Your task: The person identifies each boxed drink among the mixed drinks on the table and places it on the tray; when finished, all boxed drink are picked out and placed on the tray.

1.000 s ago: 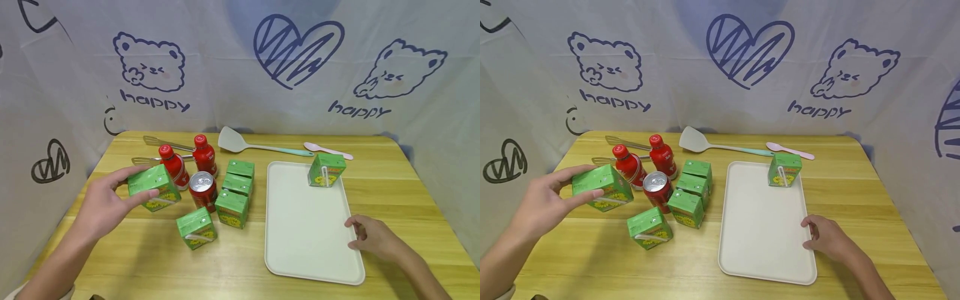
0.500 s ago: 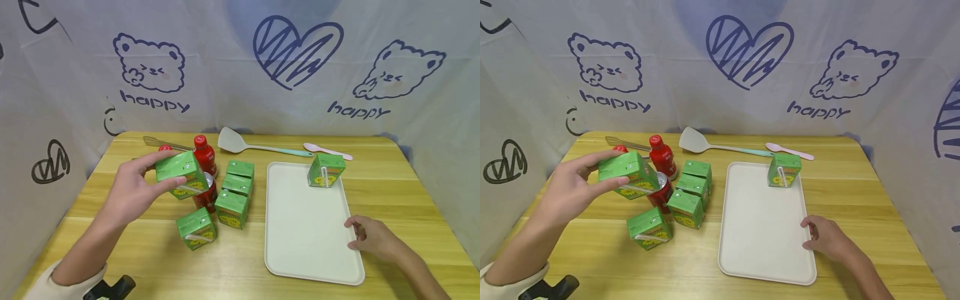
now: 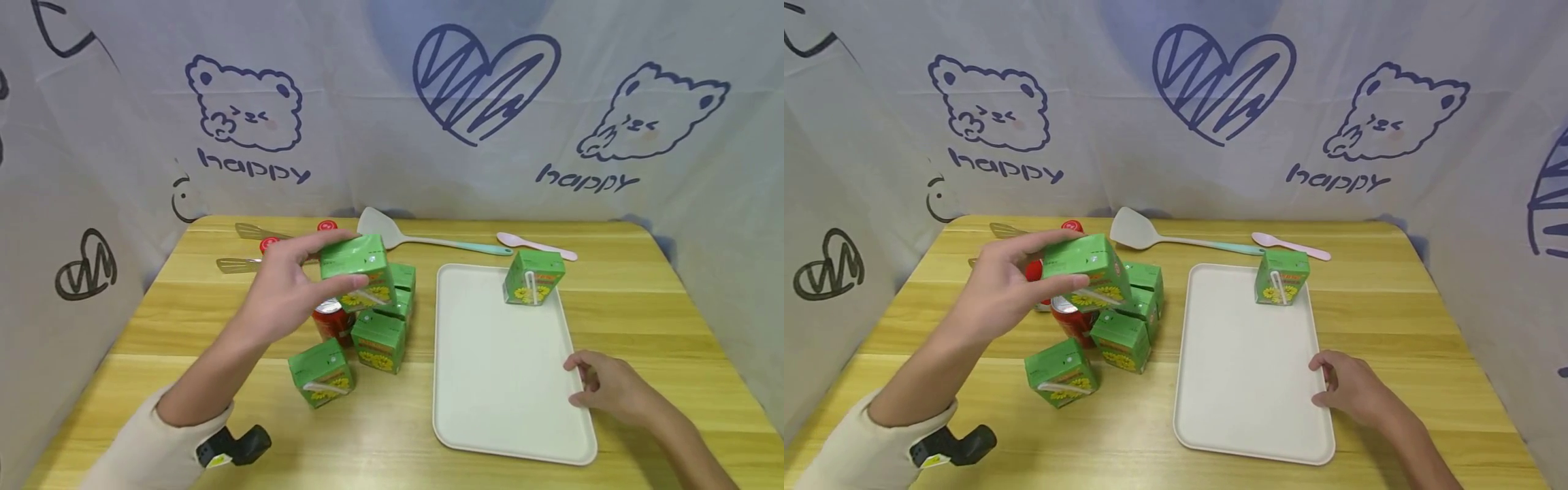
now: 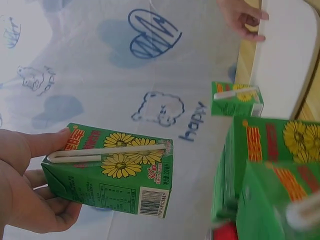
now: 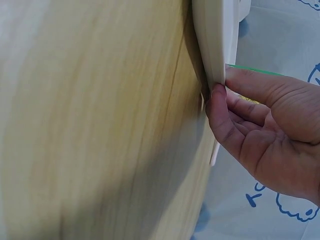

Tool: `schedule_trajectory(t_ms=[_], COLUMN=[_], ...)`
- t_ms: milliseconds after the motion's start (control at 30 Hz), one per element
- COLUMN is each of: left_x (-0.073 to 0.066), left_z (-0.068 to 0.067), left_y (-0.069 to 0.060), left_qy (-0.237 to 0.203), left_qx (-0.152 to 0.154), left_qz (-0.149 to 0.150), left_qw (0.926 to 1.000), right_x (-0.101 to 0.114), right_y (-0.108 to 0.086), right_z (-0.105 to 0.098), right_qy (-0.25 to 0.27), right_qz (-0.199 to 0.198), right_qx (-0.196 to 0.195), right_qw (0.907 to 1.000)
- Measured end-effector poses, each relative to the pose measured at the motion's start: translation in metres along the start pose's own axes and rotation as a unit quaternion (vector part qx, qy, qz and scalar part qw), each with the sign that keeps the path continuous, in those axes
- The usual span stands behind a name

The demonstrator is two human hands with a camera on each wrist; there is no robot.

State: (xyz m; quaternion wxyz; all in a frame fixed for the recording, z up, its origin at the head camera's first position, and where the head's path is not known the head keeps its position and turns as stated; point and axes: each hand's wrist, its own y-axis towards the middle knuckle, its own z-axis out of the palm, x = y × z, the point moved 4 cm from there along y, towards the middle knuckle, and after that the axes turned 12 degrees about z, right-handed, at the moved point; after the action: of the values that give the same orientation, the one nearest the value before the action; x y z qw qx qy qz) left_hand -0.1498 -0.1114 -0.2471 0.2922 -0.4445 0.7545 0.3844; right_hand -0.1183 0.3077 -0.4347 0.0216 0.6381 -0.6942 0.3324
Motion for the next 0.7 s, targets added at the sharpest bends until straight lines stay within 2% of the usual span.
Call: schedule_trajectory(t_ms=[133, 233, 400, 700], left_x=[-0.008, -0.013, -0.015, -0.015], left_z=[0.016, 0.028, 0.047, 0.087], left_y=[0.011, 0.017, 0.025, 0.035], left_qy=[-0.005, -0.002, -0.022, -0.037], left_qx=[0.017, 0.026, 0.039, 0.061], left_qz=[0.005, 0.018, 0.039, 0.035], left_qw=[0.9998, 0.9995, 0.9982, 0.9968], right_x=[-0.001, -0.001, 0.001, 0.001], right_y=[0.0, 0.0, -0.001, -0.002], right_z=[0.001, 0.001, 0.001, 0.0], right_qy=[0.003, 0.007, 0.006, 0.011], right_qz=[-0.003, -0.005, -0.008, -0.018], right_qx=[-0.002, -0.001, -0.003, -0.004], right_qw=[1.0, 1.0, 0.9999, 0.9998])
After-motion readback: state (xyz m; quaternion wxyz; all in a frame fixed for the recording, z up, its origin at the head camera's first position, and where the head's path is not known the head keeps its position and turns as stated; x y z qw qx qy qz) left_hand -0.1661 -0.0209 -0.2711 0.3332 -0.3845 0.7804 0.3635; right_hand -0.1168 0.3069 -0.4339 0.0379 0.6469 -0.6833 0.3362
